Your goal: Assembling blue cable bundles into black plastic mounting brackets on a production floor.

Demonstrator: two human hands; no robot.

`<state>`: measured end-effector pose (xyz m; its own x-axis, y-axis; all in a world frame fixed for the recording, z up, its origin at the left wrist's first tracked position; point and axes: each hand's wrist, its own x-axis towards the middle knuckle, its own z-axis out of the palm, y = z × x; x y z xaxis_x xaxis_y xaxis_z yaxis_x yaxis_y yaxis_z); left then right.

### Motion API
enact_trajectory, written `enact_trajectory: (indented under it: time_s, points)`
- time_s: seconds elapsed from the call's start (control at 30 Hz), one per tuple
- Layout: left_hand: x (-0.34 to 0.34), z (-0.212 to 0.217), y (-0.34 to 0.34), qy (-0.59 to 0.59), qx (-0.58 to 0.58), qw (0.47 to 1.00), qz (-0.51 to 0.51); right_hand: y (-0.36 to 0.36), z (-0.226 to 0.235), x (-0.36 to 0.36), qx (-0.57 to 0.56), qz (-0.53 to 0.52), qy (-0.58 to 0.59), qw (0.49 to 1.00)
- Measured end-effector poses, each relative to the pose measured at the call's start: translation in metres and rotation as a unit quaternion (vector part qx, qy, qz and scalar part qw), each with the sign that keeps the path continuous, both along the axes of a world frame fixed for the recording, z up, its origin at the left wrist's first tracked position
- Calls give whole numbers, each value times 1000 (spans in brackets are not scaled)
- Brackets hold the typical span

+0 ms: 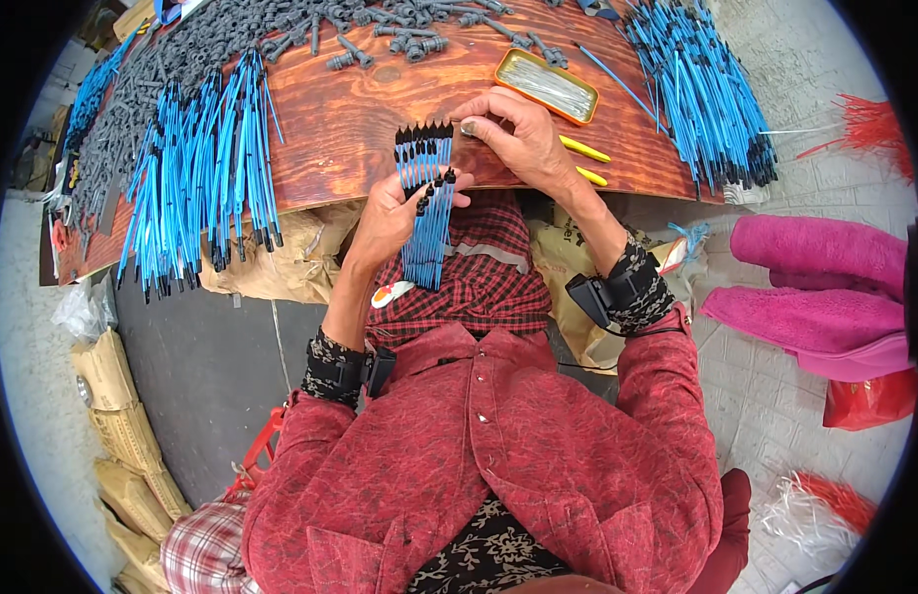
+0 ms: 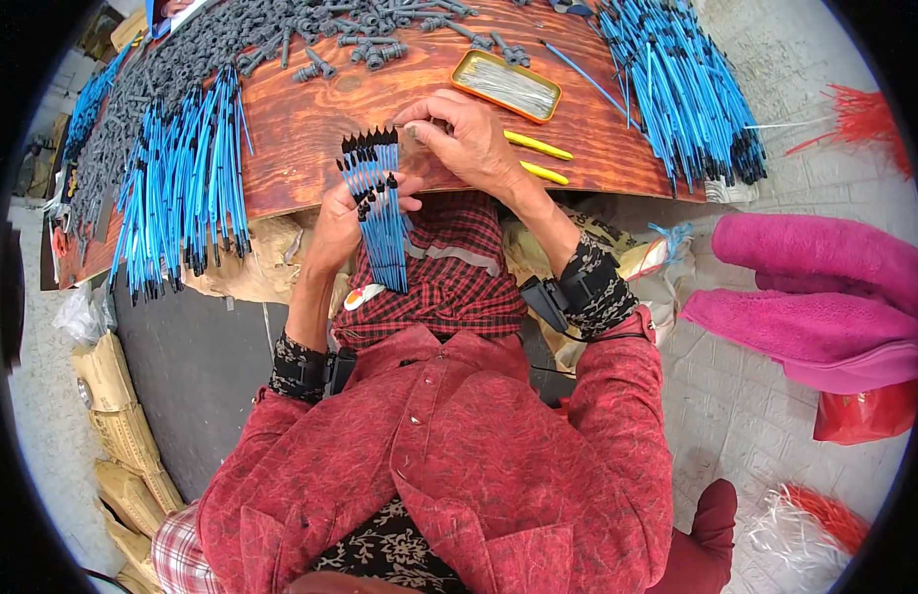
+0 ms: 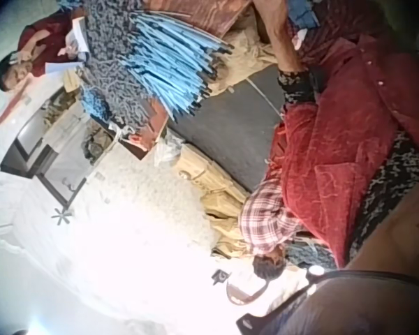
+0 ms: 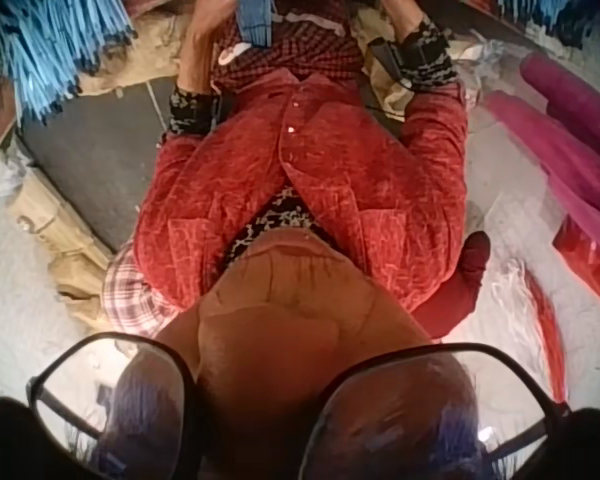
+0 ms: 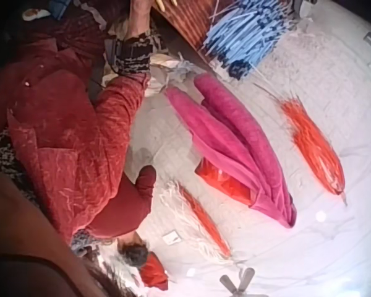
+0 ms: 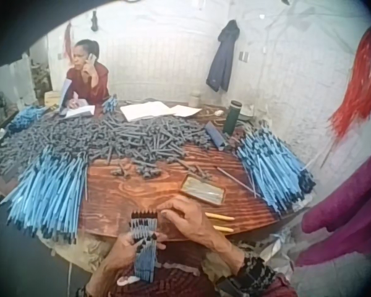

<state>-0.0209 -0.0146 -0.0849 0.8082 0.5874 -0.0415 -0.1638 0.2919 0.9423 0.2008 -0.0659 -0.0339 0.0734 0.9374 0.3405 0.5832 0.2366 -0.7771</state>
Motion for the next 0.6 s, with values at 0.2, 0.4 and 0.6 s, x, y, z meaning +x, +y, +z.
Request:
enact_trajectory:
  time_s: [0.2,0.4,0.6]
  points:
    - [1,-1,0,-14,0,1000,3,3,-2,2,-12,2,25,1000]
    - [1,1,0,-7,13,1000,6,7,6,0,-3,5,13,1000]
    - [0,4,0,12,10,1000,-4,8,8,3,14,38,19,999]
